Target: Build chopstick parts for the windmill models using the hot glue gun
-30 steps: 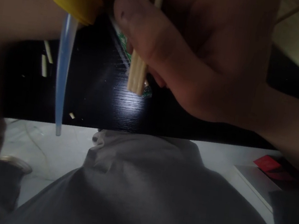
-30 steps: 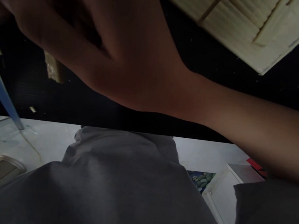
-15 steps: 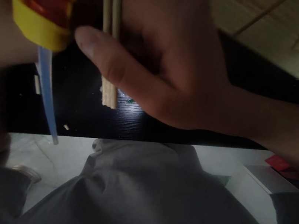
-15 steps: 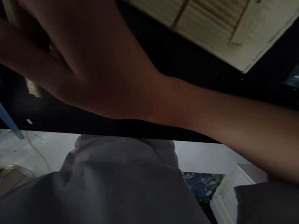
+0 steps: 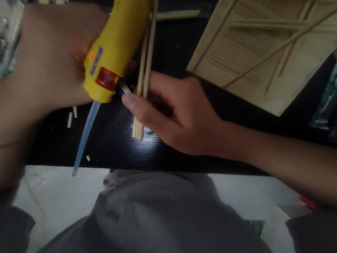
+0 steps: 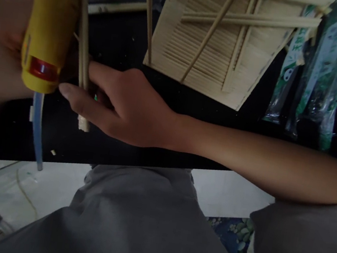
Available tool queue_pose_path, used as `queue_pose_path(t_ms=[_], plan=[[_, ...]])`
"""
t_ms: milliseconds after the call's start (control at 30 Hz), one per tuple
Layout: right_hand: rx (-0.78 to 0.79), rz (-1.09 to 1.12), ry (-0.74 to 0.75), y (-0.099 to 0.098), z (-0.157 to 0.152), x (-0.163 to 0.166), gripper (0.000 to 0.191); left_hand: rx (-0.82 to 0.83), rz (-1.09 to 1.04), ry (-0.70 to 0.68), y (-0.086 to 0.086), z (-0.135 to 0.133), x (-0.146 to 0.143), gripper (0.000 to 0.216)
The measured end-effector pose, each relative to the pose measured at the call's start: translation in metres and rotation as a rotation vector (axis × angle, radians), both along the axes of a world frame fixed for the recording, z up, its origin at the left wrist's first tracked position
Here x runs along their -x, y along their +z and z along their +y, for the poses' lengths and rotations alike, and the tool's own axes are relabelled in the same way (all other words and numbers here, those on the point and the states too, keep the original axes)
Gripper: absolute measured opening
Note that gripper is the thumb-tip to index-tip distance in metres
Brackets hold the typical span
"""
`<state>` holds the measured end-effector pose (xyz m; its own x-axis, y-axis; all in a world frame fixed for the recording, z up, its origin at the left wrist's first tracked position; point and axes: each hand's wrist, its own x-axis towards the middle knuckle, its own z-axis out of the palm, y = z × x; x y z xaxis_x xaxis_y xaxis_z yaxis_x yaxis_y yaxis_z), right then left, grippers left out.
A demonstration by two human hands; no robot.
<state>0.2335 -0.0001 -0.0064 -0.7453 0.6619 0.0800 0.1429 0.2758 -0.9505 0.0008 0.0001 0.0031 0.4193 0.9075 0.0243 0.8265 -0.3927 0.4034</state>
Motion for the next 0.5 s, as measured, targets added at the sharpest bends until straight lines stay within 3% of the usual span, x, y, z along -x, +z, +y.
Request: queue_pose_path(t_ms=[133,367,500], plan=[[0.020,0.013,0.017,-0.0011,0.0002,-0.0006,0.028,-0.048,0.125,0.040,0.0050,0.0008,-0.0089,0.064],[0.098,0.076,0.006,-0.0025,-0.0012,0.0003,0.032,-0.086,0.101,-0.009,0.0007,0.0040,-0.0017,0.037],[0.105,0.092,-0.017,-0.0038,-0.0009,0.0011,0.033,-0.095,0.104,-0.031,0.0004,0.0052,-0.0002,0.045]])
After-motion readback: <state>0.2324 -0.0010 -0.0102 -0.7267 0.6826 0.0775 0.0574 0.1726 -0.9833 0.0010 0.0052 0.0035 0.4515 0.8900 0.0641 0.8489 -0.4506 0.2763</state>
